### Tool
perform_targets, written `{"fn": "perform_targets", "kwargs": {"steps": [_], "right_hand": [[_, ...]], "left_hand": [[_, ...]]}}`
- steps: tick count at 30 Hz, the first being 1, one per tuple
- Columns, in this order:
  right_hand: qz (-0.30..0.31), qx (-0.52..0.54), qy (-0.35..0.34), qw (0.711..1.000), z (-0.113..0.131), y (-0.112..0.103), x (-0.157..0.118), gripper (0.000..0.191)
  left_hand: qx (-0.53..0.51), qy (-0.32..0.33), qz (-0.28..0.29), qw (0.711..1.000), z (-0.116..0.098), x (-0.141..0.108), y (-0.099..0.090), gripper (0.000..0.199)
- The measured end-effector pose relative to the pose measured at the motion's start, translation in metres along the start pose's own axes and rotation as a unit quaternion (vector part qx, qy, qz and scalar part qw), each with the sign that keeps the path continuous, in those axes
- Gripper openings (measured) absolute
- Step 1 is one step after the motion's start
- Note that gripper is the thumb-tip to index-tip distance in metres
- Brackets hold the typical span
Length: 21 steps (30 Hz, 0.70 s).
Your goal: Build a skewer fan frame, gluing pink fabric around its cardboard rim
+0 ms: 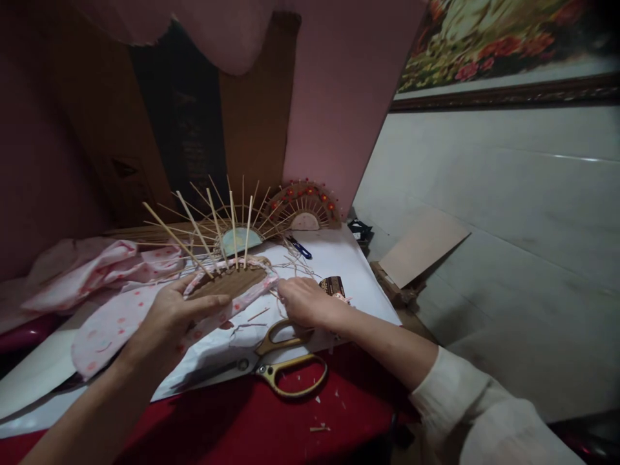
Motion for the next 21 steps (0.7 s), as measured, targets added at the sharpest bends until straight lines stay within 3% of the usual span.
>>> {"fn": "perform_targets", "kwargs": {"steps": [4, 11, 13, 16, 18, 21], "right_hand": [[0.022, 0.015, -0.019, 0.999, 0.005, 0.001, 0.006, 0.02], [-0.04, 0.087, -0.03, 0.995, -0.031, -0.042, -0.02, 0.01], [-0.081, 0.287, -0.008, 0.955, -0.043, -0.049, -0.029, 0.004], [-0.122, 0.545, 0.014, 0.83, -0.05, -0.046, -0.035, 0.01], [-0.155, 0.63, 0.0, 0.761, -0.047, -0.042, -0.035, 0.016], [-0.207, 0.679, -0.034, 0.703, -0.043, -0.038, -0.033, 0.018]], "left_hand": [[0.005, 0.002, -0.008, 1.0, 0.0, 0.0, -0.002, 0.028], [-0.004, 0.004, 0.012, 1.0, 0.0, -0.001, 0.0, 0.03], [-0.001, -0.007, 0.024, 1.0, 0.003, -0.002, 0.004, 0.029], [0.01, -0.023, 0.041, 0.999, 0.007, -0.005, 0.012, 0.028], [0.011, -0.041, 0.044, 0.998, 0.011, -0.006, 0.018, 0.031], [0.003, -0.06, 0.055, 0.997, 0.017, -0.008, 0.025, 0.036]]}}
Point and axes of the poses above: each hand's wrist, its own x-axis towards the middle knuckle, its own y-axis out of the palm, z = x × y, the point moved 7 cm from there along x, towards the middle knuckle, and after that the axes turned 5 degrees about -y, right-handed, at the moved point
